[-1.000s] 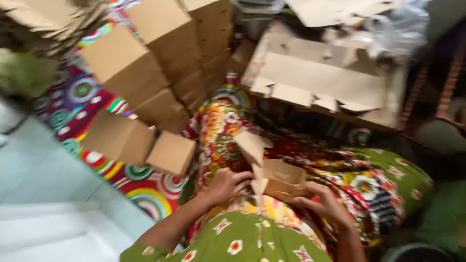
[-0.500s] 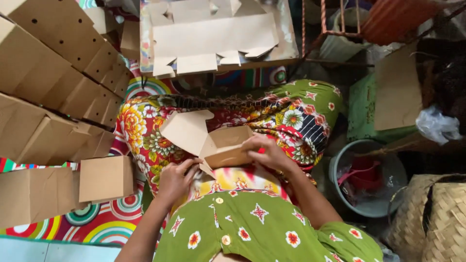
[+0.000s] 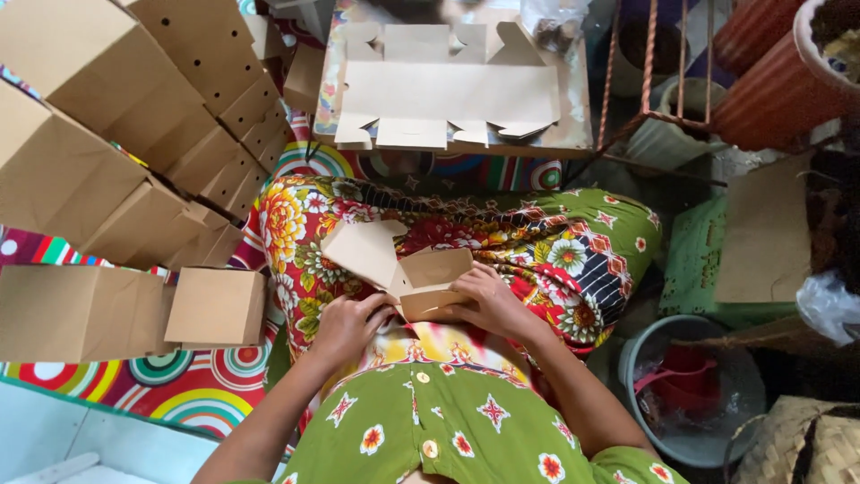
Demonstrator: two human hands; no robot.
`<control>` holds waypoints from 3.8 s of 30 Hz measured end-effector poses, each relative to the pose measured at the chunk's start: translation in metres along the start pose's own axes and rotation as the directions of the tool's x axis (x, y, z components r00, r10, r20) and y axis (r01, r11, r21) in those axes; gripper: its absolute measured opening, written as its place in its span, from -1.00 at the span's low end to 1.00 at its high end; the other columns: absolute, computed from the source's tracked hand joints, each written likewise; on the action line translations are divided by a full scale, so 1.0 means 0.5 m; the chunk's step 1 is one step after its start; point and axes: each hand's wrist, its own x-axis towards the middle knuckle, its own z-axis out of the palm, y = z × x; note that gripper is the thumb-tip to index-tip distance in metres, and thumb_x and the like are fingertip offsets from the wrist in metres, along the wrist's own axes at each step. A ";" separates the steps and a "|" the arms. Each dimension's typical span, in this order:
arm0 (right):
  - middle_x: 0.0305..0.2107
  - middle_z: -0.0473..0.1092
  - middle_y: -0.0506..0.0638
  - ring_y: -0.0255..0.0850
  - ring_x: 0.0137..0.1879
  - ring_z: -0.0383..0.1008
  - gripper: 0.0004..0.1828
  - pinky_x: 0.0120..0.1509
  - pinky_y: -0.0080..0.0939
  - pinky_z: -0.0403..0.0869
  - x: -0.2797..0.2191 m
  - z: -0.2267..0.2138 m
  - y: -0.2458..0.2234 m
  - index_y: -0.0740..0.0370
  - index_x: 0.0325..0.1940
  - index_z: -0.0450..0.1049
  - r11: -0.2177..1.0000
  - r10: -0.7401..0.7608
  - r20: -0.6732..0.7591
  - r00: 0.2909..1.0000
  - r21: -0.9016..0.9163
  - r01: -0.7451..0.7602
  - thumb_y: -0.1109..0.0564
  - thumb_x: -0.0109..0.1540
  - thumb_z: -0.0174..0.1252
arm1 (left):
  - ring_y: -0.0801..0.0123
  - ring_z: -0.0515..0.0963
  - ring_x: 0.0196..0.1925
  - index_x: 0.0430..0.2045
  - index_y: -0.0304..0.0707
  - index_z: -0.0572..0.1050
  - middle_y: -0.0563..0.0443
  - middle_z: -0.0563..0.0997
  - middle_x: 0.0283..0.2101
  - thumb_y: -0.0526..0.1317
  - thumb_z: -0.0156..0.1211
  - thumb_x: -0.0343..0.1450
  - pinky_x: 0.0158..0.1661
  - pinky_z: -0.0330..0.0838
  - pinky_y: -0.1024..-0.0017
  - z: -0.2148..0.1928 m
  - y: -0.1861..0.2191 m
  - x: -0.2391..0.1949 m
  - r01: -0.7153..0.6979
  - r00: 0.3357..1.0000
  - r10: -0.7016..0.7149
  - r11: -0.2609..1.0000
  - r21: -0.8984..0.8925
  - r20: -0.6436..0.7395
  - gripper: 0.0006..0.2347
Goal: The person folds and assembles cardboard boxes by hand, tucking in flaps to form the base and sides.
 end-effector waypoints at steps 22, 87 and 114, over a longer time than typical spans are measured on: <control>0.23 0.33 -0.05 0.06 0.46 0.16 -0.67 0.51 0.45 -0.08 0.043 0.040 -0.094 -0.09 -0.16 0.52 0.973 0.047 0.164 0.985 -0.229 -0.009 -0.27 0.18 0.29 | 0.06 0.65 -0.52 -0.29 0.07 0.54 -0.12 0.57 -0.70 0.05 0.04 0.44 -0.22 0.45 0.22 0.051 -0.025 0.008 -0.044 0.998 0.046 0.998 0.035 -0.038 -0.79; -0.67 0.16 -0.12 -0.29 -0.53 0.09 -0.53 -0.42 -0.28 0.15 0.288 -0.255 -0.235 0.07 -0.59 0.30 0.579 -0.293 -0.274 0.916 0.711 0.398 -0.09 0.36 -0.23 | 0.45 0.34 -0.59 0.43 -0.10 -0.04 0.20 0.33 -0.65 -0.15 -0.08 0.57 -0.12 0.46 0.25 0.106 -0.042 -0.011 0.124 0.939 -0.099 0.991 -0.055 0.330 -0.50; -0.60 0.31 -0.15 -0.39 -0.54 0.22 -0.64 -0.46 -0.38 0.33 0.354 -0.251 -0.503 0.22 0.14 0.19 0.842 -0.518 0.048 0.854 0.203 0.500 0.18 0.37 0.19 | 0.48 0.33 -0.61 0.28 -0.27 0.13 0.10 0.41 -0.52 -0.20 -0.13 0.57 -0.60 0.30 0.56 0.145 -0.054 -0.017 0.201 0.933 -0.163 0.975 -0.091 0.320 -0.64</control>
